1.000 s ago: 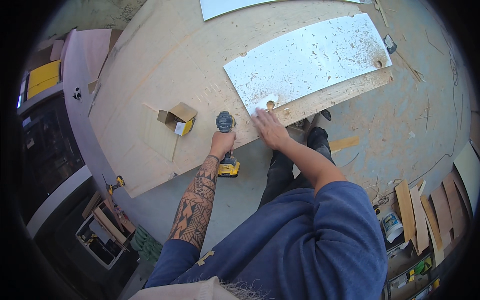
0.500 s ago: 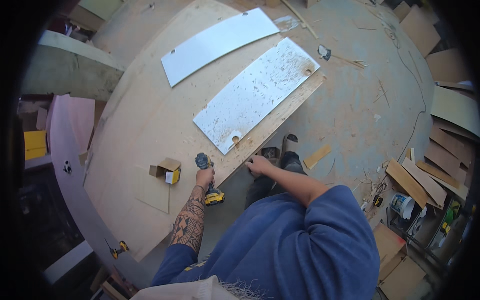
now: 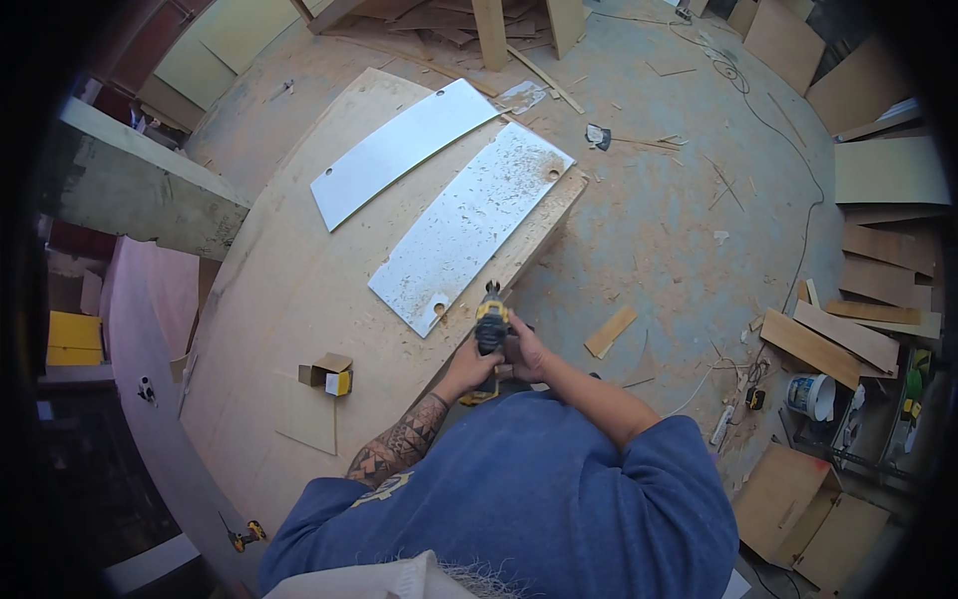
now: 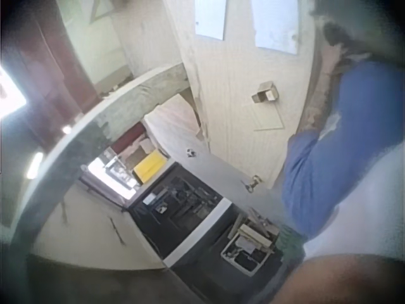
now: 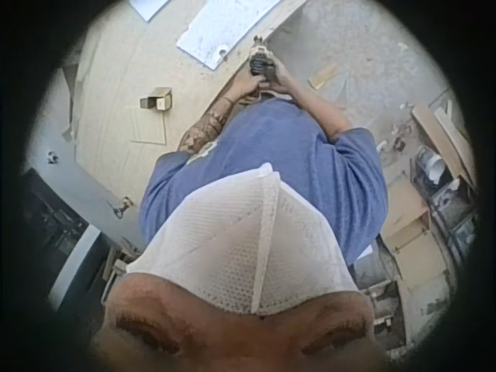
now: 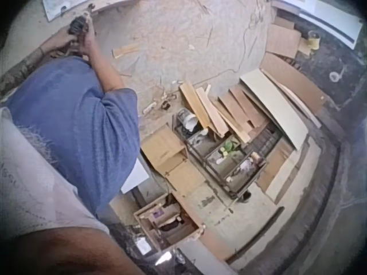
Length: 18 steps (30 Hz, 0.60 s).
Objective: The person drills holes into white boards using a power drill. They place a battery and the drill into a cabinet and handle a piece of fabric near a wooden structure.
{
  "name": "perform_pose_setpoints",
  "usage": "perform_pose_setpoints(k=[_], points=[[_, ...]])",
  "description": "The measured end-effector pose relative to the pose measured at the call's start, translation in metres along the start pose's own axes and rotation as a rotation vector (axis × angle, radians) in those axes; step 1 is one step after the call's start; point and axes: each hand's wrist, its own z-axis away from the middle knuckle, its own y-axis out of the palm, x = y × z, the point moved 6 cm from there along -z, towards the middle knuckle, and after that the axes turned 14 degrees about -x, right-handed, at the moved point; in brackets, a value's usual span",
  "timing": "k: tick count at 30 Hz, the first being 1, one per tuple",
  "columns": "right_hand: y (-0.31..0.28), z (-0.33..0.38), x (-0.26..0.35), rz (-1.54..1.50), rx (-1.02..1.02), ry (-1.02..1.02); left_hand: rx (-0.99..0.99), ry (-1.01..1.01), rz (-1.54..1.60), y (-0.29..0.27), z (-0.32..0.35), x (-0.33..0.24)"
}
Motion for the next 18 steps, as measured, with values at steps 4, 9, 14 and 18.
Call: perform_pose_setpoints(k=[4,9,14,18], points=[[-0.059,0.049,0.033,-0.254,-0.028,-0.191,0.266,0.243,-0.03,0.044,0.009,-0.108],[-0.14,0.141,0.058,-0.377,0.083,-0.594,0.259,0.706,-0.589,0.106,0.05,-0.207],[-0.214,0.237,0.042,-0.286,0.047,-0.834,0.641,0.483,0.087,0.209,0.052,-0.23],[-0.256,0.292,0.034,0.008,-0.16,-1.002,0.774,-0.073,0.639,0.273,0.106,-0.285]])
